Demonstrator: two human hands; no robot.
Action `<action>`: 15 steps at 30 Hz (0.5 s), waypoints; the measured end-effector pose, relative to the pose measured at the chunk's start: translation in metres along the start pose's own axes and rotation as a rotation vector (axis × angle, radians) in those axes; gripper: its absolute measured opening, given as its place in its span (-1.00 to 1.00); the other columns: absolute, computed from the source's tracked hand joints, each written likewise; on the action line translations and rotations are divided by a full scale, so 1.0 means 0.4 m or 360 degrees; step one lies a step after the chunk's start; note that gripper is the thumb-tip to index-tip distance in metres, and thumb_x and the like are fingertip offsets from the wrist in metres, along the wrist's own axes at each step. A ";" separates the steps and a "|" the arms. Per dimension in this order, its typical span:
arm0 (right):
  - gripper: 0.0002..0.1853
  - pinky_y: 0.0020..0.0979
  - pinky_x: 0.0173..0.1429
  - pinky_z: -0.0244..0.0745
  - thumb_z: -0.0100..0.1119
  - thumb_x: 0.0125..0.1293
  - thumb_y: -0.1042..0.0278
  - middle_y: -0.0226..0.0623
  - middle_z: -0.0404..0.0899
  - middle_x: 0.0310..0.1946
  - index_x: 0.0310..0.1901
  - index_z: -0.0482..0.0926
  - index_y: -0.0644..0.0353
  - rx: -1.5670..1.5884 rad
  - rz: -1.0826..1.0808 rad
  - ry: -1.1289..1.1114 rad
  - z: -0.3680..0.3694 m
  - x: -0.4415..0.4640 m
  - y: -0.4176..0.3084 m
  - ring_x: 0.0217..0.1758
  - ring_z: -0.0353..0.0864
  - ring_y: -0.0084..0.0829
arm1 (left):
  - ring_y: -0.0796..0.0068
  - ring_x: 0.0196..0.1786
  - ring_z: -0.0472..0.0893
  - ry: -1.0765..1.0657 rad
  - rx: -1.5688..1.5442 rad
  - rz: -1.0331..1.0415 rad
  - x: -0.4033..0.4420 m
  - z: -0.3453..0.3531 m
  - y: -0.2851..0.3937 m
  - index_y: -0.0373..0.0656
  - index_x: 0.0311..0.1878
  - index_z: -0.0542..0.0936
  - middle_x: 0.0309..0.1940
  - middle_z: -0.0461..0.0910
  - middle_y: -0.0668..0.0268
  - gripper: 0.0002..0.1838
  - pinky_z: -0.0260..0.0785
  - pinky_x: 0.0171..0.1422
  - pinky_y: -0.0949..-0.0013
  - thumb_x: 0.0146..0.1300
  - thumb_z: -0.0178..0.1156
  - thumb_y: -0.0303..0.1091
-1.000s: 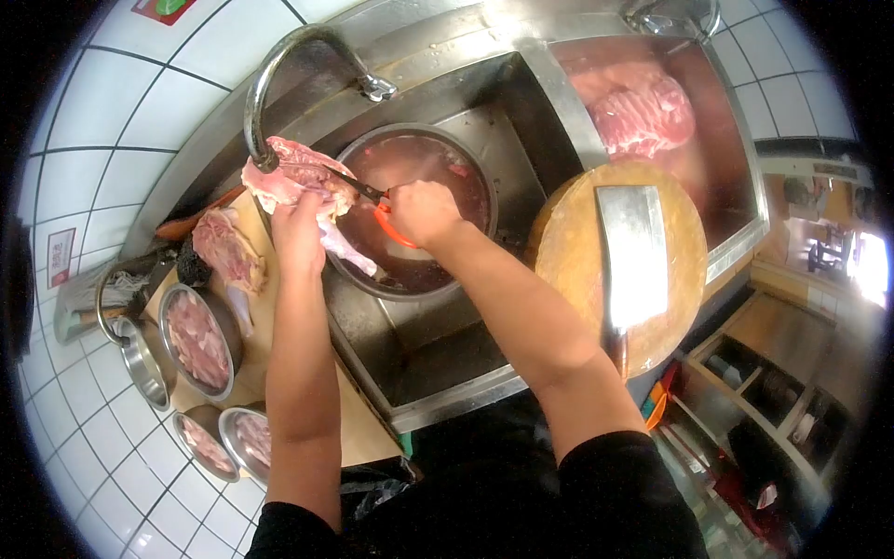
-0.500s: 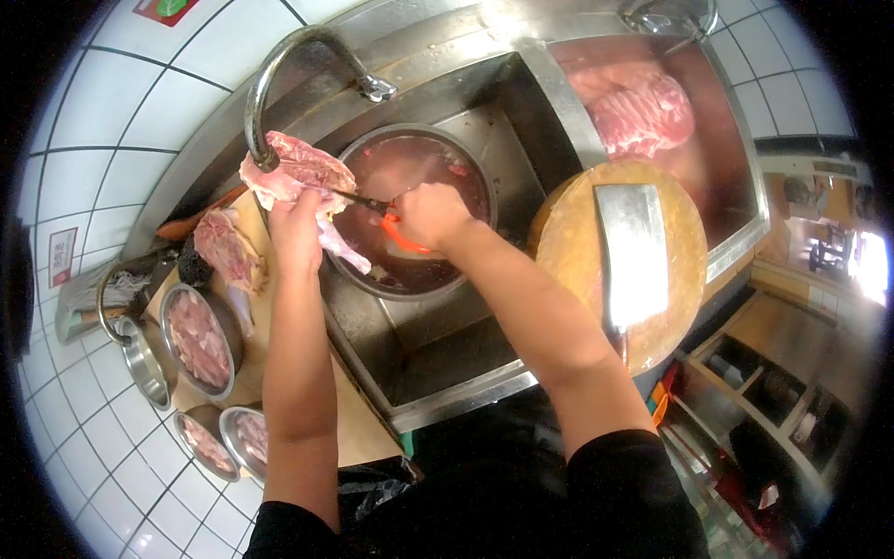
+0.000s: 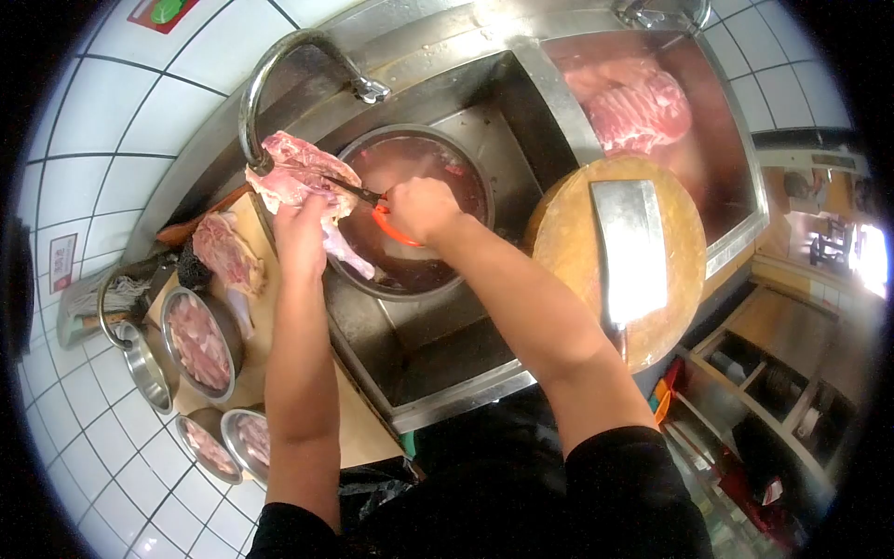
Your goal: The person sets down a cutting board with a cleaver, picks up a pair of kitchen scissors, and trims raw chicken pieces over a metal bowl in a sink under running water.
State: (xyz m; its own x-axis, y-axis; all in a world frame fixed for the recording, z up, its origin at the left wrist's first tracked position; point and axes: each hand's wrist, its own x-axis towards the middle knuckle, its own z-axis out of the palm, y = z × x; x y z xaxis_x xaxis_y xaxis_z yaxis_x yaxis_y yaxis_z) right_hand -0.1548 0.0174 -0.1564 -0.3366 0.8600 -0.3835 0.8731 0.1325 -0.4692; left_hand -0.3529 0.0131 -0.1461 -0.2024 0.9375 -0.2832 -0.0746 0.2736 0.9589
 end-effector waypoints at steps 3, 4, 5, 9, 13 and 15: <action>-0.58 -0.08 -0.02 0.63 0.08 0.37 -0.03 0.03 0.72 -0.37 -0.27 0.75 0.17 -0.0039 -0.0095 -0.0086 -0.021 -0.009 -0.002 -0.16 0.75 0.03 | 0.47 -0.06 0.65 -0.0046 -0.0020 0.0001 -0.007 -0.002 0.006 -0.39 0.02 0.63 -0.09 0.68 0.28 -0.73 0.47 0.09 0.38 0.29 0.11 -0.60; -0.58 -0.08 -0.02 0.63 0.08 0.37 -0.02 0.03 0.73 -0.37 -0.28 0.75 0.18 -0.0054 -0.0140 -0.0118 -0.035 -0.013 -0.004 -0.16 0.75 0.03 | 0.47 -0.06 0.65 -0.0065 -0.0083 0.0017 -0.008 -0.003 0.008 -0.39 0.02 0.63 -0.09 0.68 0.28 -0.74 0.47 0.09 0.38 0.29 0.12 -0.60; -0.57 -0.08 0.02 0.63 0.08 0.37 -0.03 0.04 0.73 -0.31 -0.25 0.76 0.17 -0.0027 -0.0068 -0.0114 -0.045 -0.012 -0.009 -0.13 0.75 0.02 | 0.47 -0.06 0.65 -0.0053 -0.0076 0.0017 -0.007 -0.003 0.005 -0.39 0.02 0.63 -0.09 0.68 0.28 -0.74 0.47 0.08 0.39 0.28 0.11 -0.60; -0.56 -0.10 0.11 0.64 0.07 0.37 -0.05 0.07 0.75 -0.18 -0.17 0.78 0.15 0.0002 0.0057 -0.0181 -0.031 0.006 -0.025 -0.04 0.76 0.00 | 0.49 -0.07 0.64 -0.0041 -0.0053 0.0011 0.005 -0.005 -0.012 -0.40 0.00 0.64 -0.09 0.68 0.28 -0.74 0.46 0.06 0.39 0.28 0.11 -0.59; -0.57 -0.11 0.12 0.64 0.06 0.38 -0.01 0.06 0.75 -0.15 -0.15 0.79 0.16 -0.0090 0.0035 -0.0171 -0.043 0.005 -0.028 -0.02 0.76 0.00 | 0.53 -0.20 0.64 0.0002 -0.0071 0.0067 0.002 0.002 -0.016 -0.42 -0.05 0.67 -0.20 0.69 0.30 -0.75 0.48 -0.07 0.41 0.27 0.12 -0.53; -0.59 -0.11 0.11 0.64 0.06 0.37 0.02 0.06 0.75 -0.15 -0.15 0.79 0.16 0.0010 0.0119 -0.0130 -0.047 0.000 -0.050 -0.03 0.76 0.01 | 0.54 -0.20 0.63 -0.0015 0.0010 0.0074 -0.009 0.011 -0.010 -0.41 -0.05 0.67 -0.19 0.69 0.30 -0.75 0.47 -0.07 0.41 0.28 0.12 -0.53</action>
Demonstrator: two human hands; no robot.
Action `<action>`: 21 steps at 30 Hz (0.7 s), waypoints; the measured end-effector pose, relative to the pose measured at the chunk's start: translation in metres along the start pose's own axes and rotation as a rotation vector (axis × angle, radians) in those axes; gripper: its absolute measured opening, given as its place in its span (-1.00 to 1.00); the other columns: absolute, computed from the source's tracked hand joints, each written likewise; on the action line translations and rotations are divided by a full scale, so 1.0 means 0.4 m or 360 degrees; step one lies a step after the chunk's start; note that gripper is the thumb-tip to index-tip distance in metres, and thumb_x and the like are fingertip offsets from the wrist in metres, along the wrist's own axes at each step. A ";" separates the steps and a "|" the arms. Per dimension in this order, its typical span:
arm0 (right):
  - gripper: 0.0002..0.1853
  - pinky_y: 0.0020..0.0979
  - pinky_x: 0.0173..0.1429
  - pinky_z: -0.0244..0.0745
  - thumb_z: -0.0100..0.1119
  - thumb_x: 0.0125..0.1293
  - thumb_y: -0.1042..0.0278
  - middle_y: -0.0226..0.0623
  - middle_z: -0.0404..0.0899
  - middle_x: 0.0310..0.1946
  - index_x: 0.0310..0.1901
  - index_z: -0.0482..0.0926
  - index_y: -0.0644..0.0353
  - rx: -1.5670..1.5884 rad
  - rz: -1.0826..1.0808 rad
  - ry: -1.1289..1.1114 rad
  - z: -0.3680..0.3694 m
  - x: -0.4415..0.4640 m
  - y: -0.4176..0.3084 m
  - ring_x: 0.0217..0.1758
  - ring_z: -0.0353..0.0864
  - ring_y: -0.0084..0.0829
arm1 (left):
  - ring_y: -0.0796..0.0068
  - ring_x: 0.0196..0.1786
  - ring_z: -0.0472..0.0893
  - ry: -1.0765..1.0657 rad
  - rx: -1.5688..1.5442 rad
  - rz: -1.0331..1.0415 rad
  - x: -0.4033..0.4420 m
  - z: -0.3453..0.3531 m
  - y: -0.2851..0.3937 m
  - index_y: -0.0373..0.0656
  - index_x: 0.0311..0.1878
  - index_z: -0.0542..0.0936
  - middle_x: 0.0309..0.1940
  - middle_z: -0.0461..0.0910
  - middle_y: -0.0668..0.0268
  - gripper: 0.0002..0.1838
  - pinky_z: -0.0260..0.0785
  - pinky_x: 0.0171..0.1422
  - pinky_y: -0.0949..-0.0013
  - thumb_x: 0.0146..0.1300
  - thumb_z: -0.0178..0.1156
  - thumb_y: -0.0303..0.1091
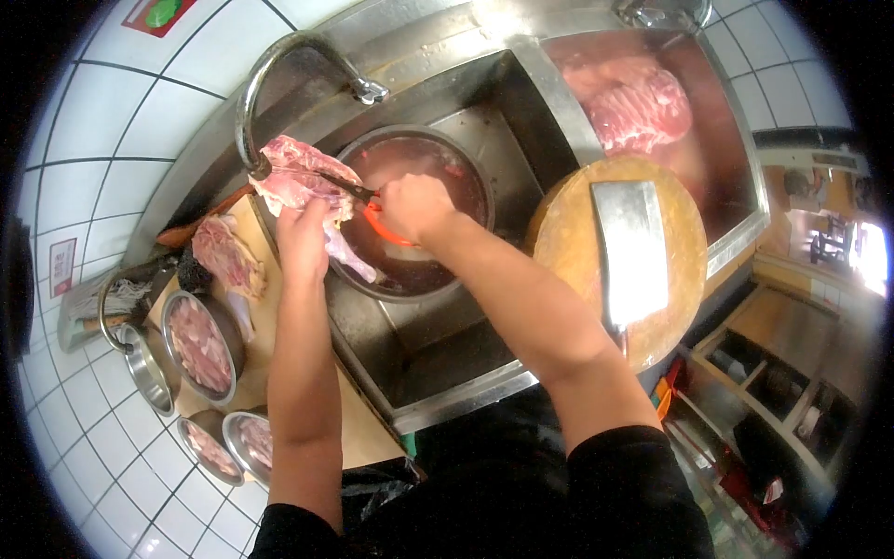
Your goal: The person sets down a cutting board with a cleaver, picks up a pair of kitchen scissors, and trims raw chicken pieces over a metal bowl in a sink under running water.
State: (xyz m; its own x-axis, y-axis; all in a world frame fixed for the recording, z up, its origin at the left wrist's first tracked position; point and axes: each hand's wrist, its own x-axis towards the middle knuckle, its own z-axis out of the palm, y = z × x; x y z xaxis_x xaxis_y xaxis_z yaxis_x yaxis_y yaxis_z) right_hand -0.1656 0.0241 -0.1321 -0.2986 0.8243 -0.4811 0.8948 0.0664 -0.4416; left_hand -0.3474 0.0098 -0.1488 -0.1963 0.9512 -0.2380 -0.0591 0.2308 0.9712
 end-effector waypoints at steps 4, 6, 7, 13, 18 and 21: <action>-0.59 -0.11 0.11 0.64 0.08 0.34 0.04 0.06 0.75 -0.17 -0.16 0.78 0.20 0.0034 -0.0110 -0.0092 0.016 0.003 0.004 -0.04 0.76 0.02 | 0.56 -0.21 0.62 0.0043 -0.0043 -0.0063 0.010 0.007 0.000 -0.42 -0.08 0.68 -0.21 0.69 0.32 -0.76 0.45 -0.09 0.42 0.27 0.12 -0.53; -0.59 -0.10 0.11 0.64 0.10 0.33 0.04 0.07 0.75 -0.17 -0.17 0.78 0.22 -0.0056 -0.0145 -0.0074 0.000 0.006 0.023 -0.03 0.76 0.02 | 0.56 -0.21 0.62 0.0053 -0.0085 -0.0062 0.009 0.003 -0.004 -0.42 -0.09 0.69 -0.23 0.69 0.32 -0.76 0.45 -0.10 0.42 0.27 0.14 -0.51; -0.59 -0.10 0.11 0.64 0.11 0.33 0.04 0.08 0.75 -0.16 -0.18 0.78 0.23 -0.0099 -0.0166 -0.0067 -0.008 0.007 0.027 -0.03 0.76 0.02 | 0.57 -0.22 0.62 0.0061 -0.0105 -0.0063 0.007 -0.001 -0.006 -0.42 -0.10 0.69 -0.24 0.70 0.32 -0.77 0.45 -0.10 0.42 0.27 0.14 -0.51; -0.60 -0.08 0.11 0.64 0.12 0.32 0.07 0.10 0.74 -0.17 -0.23 0.78 0.26 0.0053 -0.0200 -0.0045 0.020 0.024 0.017 -0.03 0.76 0.01 | 0.52 -0.13 0.64 -0.0022 0.0085 -0.0117 0.007 -0.002 0.005 -0.37 -0.04 0.67 -0.14 0.70 0.32 -0.76 0.46 0.02 0.42 0.29 0.12 -0.55; -0.61 -0.07 0.14 0.63 0.12 0.32 0.09 0.15 0.73 -0.13 -0.17 0.76 0.26 0.0050 -0.0114 -0.0046 -0.010 0.022 0.014 0.01 0.75 0.02 | 0.57 -0.30 0.61 0.0022 0.0162 0.0018 0.020 -0.028 -0.049 -0.43 -0.17 0.73 -0.33 0.72 0.29 -0.75 0.44 -0.20 0.37 0.24 0.18 -0.44; -0.62 -0.08 0.07 0.64 0.11 0.32 0.05 0.07 0.74 -0.25 -0.23 0.77 0.20 0.0032 -0.0219 0.0064 0.022 0.037 0.016 -0.09 0.76 0.03 | 0.56 -0.31 0.62 0.0029 0.0282 -0.0014 0.015 -0.019 -0.035 -0.44 -0.15 0.72 -0.32 0.73 0.27 -0.75 0.45 -0.20 0.34 0.23 0.18 -0.45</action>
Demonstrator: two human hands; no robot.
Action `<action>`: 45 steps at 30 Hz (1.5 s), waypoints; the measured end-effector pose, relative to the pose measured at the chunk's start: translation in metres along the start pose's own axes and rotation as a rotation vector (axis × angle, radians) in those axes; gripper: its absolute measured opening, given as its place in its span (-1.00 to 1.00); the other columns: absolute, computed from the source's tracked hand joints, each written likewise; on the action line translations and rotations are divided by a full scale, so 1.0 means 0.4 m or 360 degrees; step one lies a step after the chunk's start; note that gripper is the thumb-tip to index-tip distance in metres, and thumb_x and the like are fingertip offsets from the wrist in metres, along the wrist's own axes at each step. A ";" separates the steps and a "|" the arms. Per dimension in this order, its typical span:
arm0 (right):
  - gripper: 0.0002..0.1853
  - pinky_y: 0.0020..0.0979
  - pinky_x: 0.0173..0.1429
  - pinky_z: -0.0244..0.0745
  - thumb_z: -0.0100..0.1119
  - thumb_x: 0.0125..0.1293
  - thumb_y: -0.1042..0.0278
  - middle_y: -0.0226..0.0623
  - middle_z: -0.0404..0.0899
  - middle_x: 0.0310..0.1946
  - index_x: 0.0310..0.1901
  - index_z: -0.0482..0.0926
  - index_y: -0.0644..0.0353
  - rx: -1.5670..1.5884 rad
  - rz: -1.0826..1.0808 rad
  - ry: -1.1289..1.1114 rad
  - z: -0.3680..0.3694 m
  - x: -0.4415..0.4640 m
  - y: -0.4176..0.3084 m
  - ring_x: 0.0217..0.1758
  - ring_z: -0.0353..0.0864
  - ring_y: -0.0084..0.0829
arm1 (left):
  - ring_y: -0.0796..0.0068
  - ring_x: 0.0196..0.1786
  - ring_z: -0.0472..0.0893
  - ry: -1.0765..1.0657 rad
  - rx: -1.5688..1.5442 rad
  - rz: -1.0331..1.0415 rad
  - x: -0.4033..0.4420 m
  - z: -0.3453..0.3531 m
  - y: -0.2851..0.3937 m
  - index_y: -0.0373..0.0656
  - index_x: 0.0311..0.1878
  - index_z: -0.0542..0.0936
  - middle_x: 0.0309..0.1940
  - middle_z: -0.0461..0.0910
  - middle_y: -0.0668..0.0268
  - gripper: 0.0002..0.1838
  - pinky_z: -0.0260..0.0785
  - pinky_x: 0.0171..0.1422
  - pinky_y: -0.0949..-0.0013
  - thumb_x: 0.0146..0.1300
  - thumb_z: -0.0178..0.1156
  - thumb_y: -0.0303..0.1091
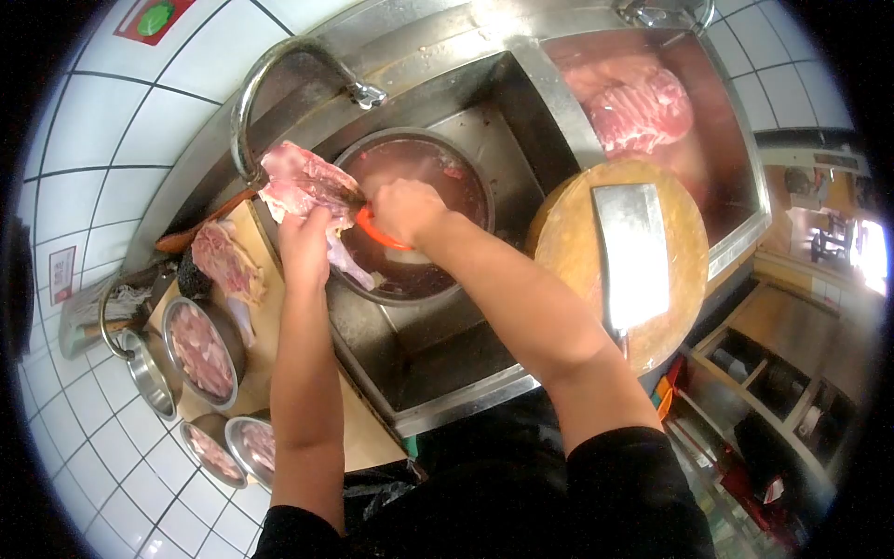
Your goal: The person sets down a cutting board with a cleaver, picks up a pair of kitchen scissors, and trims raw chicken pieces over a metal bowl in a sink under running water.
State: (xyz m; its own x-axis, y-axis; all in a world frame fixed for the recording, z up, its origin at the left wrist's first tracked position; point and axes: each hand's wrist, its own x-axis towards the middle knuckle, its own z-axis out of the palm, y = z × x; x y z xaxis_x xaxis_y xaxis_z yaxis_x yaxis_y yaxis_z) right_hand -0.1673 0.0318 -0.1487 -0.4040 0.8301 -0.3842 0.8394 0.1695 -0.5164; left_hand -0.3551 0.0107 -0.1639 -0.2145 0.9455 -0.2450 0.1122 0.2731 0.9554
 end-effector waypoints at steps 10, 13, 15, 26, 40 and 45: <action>-0.62 -0.12 0.19 0.61 0.12 0.33 0.10 0.12 0.71 -0.04 -0.11 0.76 0.21 -0.0057 -0.0007 -0.0271 -0.030 -0.009 0.000 0.08 0.73 -0.01 | 0.60 -0.35 0.58 0.0037 -0.0060 -0.0013 0.000 0.006 0.005 -0.40 -0.20 0.72 -0.37 0.69 0.34 -0.79 0.41 -0.24 0.39 0.25 0.19 -0.45; -0.61 -0.11 0.15 0.63 0.11 0.33 0.11 0.10 0.73 -0.07 -0.13 0.76 0.27 -0.0042 0.0117 -0.0235 -0.073 -0.019 0.010 0.04 0.74 0.00 | 0.61 -0.37 0.56 0.0050 -0.0238 0.0058 -0.004 0.018 0.008 -0.39 -0.18 0.71 -0.39 0.68 0.36 -0.79 0.39 -0.27 0.39 0.26 0.19 -0.45; -0.61 -0.10 0.11 0.64 0.11 0.33 0.12 0.09 0.74 -0.10 -0.14 0.76 0.29 -0.0049 0.0110 -0.0200 -0.033 -0.020 0.004 0.01 0.76 0.00 | 0.61 -0.39 0.55 0.0065 -0.0251 0.0055 -0.004 0.012 0.005 -0.38 -0.18 0.71 -0.41 0.67 0.37 -0.80 0.37 -0.30 0.39 0.26 0.19 -0.45; -0.60 -0.09 0.11 0.64 0.10 0.33 0.11 0.11 0.74 -0.18 -0.17 0.77 0.28 -0.0029 0.0053 -0.0201 0.029 -0.019 0.036 -0.04 0.77 0.03 | 0.59 -0.41 0.56 0.0071 -0.0267 -0.0082 0.008 -0.007 0.008 -0.35 -0.22 0.70 -0.38 0.66 0.37 -0.83 0.34 -0.36 0.43 0.26 0.20 -0.45; -0.53 -0.06 0.02 0.64 0.09 0.33 -0.01 0.12 0.71 -0.35 -0.38 0.75 0.27 0.0035 0.0097 -0.0017 0.015 -0.038 0.064 -0.14 0.74 0.07 | 0.48 -0.10 0.67 -0.0008 -0.0344 -0.0035 0.014 -0.017 0.032 -0.37 -0.02 0.66 -0.13 0.70 0.27 -0.78 0.49 0.04 0.39 0.31 0.16 -0.55; -0.55 -0.12 0.13 0.62 0.06 0.38 -0.02 0.07 0.74 -0.15 -0.17 0.75 0.21 0.0052 0.0210 -0.0170 0.002 -0.063 0.024 0.00 0.74 0.01 | 0.51 -0.13 0.65 0.0013 -0.0410 0.0006 0.011 -0.001 0.035 -0.40 -0.04 0.66 -0.17 0.70 0.30 -0.77 0.47 0.01 0.42 0.28 0.14 -0.56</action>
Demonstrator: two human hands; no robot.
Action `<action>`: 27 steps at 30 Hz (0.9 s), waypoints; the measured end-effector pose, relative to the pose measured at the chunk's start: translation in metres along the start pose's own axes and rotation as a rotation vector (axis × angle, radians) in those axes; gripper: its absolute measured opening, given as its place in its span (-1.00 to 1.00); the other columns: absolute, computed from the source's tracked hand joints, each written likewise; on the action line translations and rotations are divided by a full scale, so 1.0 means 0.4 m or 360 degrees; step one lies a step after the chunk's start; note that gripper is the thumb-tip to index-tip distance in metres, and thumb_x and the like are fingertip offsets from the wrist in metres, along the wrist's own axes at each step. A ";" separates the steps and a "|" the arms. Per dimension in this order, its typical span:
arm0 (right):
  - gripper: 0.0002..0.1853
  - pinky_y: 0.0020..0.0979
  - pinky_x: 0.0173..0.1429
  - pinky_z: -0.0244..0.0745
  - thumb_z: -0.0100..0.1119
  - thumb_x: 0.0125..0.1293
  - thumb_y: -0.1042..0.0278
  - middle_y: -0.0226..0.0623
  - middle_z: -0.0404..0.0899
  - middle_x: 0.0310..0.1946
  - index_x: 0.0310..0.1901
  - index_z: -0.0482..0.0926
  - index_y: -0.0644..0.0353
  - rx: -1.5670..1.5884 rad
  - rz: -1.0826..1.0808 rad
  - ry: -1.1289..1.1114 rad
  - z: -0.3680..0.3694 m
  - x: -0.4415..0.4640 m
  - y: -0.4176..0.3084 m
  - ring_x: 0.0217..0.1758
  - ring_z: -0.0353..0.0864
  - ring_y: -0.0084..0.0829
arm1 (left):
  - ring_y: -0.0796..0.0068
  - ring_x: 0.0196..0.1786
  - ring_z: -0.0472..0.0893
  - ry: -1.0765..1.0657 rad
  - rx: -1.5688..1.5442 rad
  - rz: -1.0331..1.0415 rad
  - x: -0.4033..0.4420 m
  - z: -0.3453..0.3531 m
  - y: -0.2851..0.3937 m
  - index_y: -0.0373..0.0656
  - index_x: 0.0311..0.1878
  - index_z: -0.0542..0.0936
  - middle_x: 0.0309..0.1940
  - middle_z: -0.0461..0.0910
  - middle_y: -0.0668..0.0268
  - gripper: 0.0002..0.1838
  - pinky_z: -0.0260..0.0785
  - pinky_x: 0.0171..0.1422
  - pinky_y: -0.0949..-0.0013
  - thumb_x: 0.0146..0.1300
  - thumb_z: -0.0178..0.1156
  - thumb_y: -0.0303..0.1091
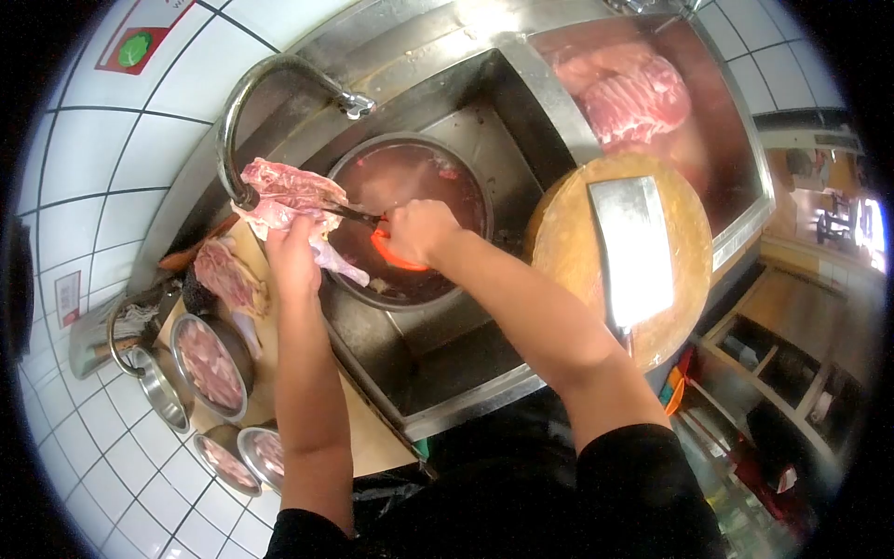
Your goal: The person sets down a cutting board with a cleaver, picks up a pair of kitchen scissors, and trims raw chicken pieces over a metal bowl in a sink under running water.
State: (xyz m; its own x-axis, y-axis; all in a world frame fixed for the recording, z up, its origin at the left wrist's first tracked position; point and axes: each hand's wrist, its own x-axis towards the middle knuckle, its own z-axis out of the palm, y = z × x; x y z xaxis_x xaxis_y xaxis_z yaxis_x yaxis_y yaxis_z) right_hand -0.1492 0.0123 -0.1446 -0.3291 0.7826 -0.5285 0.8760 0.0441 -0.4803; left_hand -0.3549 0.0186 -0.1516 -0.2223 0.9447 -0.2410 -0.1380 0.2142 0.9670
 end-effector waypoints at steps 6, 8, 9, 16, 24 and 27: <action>-0.49 -0.15 0.11 0.63 0.05 0.41 -0.11 0.03 0.75 -0.15 -0.07 0.71 0.23 0.0001 0.0006 0.0222 0.063 0.006 -0.024 -0.01 0.76 -0.06 | 0.51 -0.06 0.64 0.0031 -0.0186 0.0101 -0.004 0.013 0.000 -0.39 0.06 0.60 -0.07 0.67 0.27 -0.70 0.48 0.05 0.41 0.26 0.12 -0.64; -0.49 -0.14 0.11 0.63 0.05 0.41 -0.12 0.02 0.75 -0.16 -0.07 0.71 0.23 0.0027 0.0040 0.0195 0.076 0.019 -0.028 -0.01 0.76 -0.07 | 0.43 -0.03 0.66 0.0002 -0.0183 0.0132 -0.001 0.007 0.000 -0.37 0.11 0.57 -0.03 0.66 0.23 -0.69 0.50 0.08 0.36 0.29 0.12 -0.64; -0.49 -0.13 0.10 0.63 0.05 0.41 -0.12 0.01 0.75 -0.16 -0.08 0.71 0.23 0.0052 0.0073 0.0184 0.061 0.013 -0.038 -0.01 0.76 -0.07 | 0.40 -0.02 0.67 -0.0012 -0.0183 0.0148 -0.001 0.008 0.004 -0.37 0.13 0.56 -0.01 0.66 0.21 -0.68 0.52 0.10 0.34 0.31 0.13 -0.63; -0.48 -0.11 0.10 0.63 0.07 0.38 -0.16 0.00 0.76 -0.20 -0.15 0.74 0.21 0.0181 0.0026 0.0151 0.050 -0.011 -0.022 -0.04 0.76 -0.03 | 0.37 0.00 0.66 0.0066 -0.0290 0.0127 -0.011 -0.003 0.023 -0.36 0.15 0.55 0.01 0.65 0.21 -0.64 0.50 0.12 0.34 0.28 0.13 -0.64; -0.47 -0.14 0.07 0.64 0.07 0.40 -0.20 0.01 0.76 -0.24 -0.15 0.73 0.17 0.0093 0.0118 0.0219 0.070 0.019 -0.036 -0.07 0.77 -0.05 | 0.44 -0.01 0.65 -0.0066 -0.0245 0.0131 -0.021 0.007 0.023 -0.39 0.08 0.58 -0.02 0.65 0.24 -0.68 0.49 0.14 0.37 0.25 0.11 -0.67; -0.41 -0.15 0.04 0.64 0.02 0.43 -0.28 -0.01 0.76 -0.23 -0.13 0.72 0.17 0.0089 0.0129 0.0203 0.052 -0.001 -0.045 -0.07 0.77 -0.07 | 0.41 0.03 0.65 -0.0040 -0.0274 0.0208 -0.015 0.004 0.016 -0.36 0.11 0.57 0.00 0.66 0.23 -0.67 0.49 0.15 0.34 0.28 0.10 -0.65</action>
State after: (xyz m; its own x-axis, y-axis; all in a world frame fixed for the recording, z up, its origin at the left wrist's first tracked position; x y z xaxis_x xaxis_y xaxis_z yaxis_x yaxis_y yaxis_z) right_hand -0.1719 -0.0019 -0.1504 -0.2075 0.8547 -0.4759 0.8758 -0.0544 -0.4796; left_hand -0.3527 0.0148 -0.1438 -0.2251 0.9681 -0.1099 -0.2729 0.0457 0.9610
